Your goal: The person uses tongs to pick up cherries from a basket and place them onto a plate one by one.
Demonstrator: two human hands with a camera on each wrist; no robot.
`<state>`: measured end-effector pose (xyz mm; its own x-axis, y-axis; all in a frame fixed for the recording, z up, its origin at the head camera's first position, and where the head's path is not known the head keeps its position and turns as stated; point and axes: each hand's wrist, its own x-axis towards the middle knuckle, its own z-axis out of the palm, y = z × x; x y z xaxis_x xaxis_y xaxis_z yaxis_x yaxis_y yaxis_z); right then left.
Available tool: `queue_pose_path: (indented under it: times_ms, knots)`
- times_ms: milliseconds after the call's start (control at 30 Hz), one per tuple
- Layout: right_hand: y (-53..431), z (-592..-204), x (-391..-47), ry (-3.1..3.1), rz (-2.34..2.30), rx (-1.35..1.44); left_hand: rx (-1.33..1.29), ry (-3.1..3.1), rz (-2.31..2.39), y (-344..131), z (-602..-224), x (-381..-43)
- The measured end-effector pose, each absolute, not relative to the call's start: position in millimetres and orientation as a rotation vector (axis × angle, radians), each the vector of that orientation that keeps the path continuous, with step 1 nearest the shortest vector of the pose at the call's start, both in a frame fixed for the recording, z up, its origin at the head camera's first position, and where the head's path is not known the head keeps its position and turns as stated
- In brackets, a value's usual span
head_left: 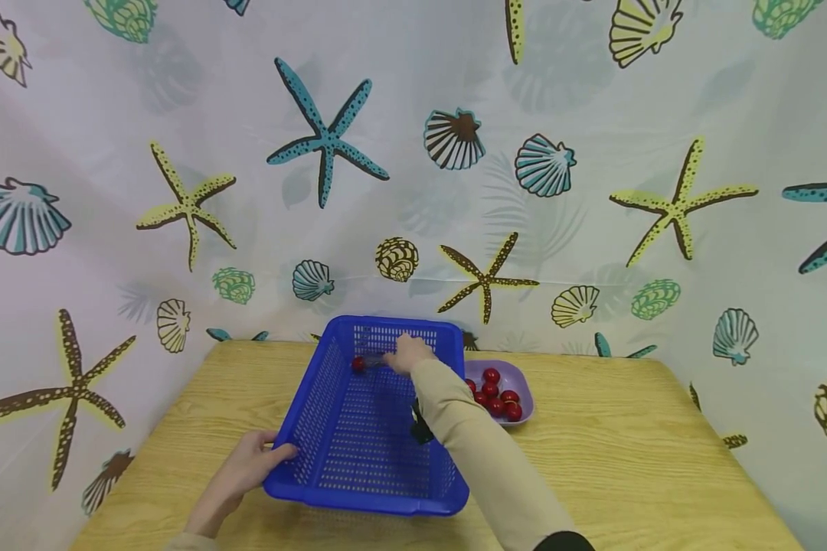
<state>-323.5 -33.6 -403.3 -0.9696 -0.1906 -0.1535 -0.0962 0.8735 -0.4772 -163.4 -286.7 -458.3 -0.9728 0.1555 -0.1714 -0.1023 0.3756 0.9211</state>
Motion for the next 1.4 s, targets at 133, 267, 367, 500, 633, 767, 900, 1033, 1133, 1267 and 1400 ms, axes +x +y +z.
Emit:
queue_pose_path:
  times_ms: [133,267,367,500,633,767,900,1033,1133,1267,1400]
  knots:
    - [-36.0,-408.7,-325.6,2.835,-0.737,-0.25,0.066,2.406,1.644,-287.4,-458.4,-162.7]
    - [-41.2,-416.5,-330.3,2.846,-0.685,-0.273,0.086,2.396,1.662,-287.2,-458.1,-161.4]
    - [-45.0,-421.6,-334.1,2.845,-0.643,-0.264,0.095,2.395,1.668,-287.4,-458.4,-161.0]
    - [-46.8,-423.8,-335.4,2.854,-0.612,-0.243,0.096,2.406,1.664,-287.1,-458.8,-161.6]
    - [-44.3,-421.3,-332.8,2.863,-0.629,-0.229,0.086,2.407,1.666,-286.5,-458.6,-161.8]
    - [-39.0,-415.6,-328.7,2.874,-0.623,-0.255,0.082,2.402,1.67,-285.7,-457.9,-161.7]
    - [-34.1,-407.3,-325.7,2.879,-0.628,-0.276,0.08,2.413,1.658,-286.2,-456.2,-161.7]
    - [-26.8,-398.5,-323.9,2.871,-0.639,-0.274,0.07,2.414,1.65,-284.0,-455.0,-162.3]
    - [-21.3,-395.9,-326.8,2.865,-0.649,-0.288,0.065,2.417,1.646,-282.8,-454.8,-162.6]
    - [-10.6,-392.5,-331.7,2.854,-0.72,-0.303,0.047,2.425,1.639,-281.1,-454.8,-163.5]
    - [7.0,-384.0,-326.5,2.845,-0.834,-0.37,0.034,2.42,1.637,-281.1,-454.5,-164.2]
